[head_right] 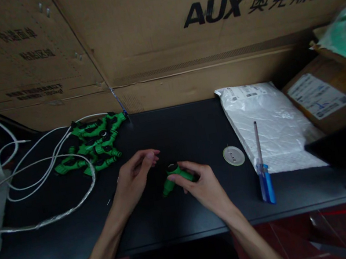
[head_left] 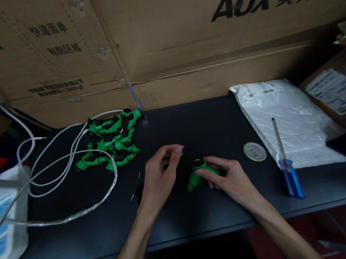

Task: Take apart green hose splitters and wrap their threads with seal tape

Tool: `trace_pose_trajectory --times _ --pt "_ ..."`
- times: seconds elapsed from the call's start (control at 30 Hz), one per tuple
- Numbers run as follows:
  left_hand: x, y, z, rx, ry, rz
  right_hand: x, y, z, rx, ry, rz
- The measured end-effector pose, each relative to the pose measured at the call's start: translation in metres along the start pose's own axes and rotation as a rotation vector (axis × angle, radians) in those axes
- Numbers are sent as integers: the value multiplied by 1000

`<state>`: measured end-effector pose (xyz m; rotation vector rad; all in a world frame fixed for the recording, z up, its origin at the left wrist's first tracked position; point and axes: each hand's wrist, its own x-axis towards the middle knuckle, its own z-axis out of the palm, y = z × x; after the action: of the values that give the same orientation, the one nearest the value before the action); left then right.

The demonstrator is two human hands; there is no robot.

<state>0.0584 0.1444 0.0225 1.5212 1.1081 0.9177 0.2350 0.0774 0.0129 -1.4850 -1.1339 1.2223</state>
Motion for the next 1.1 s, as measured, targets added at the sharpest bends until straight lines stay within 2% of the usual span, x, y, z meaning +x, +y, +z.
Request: trace_pose_trajectory --times 0.13,0.2,0.3,0.43,0.7,0.87,1.1 --pt "-3 5 2 -72 -292 18 0 2 -1 -5 -9 -22" --pt "-3 6 2 -29 -349 54 0 2 -1 -12 -9 -38" --pt "-2 3 1 40 -306 104 -1 4 0 -28 -4 -68" --pt "0 -1 -1 94 -231 83 -2 7 0 -69 3 -134" --pt "5 -3 0 -150 15 7 -3 20 -5 -119 59 -355" --pt "7 -3 0 -158 -45 -11 0 24 -5 -203 11 -481" --pt "7 -3 1 -152 -97 -54 0 27 -3 -323 -31 -542"
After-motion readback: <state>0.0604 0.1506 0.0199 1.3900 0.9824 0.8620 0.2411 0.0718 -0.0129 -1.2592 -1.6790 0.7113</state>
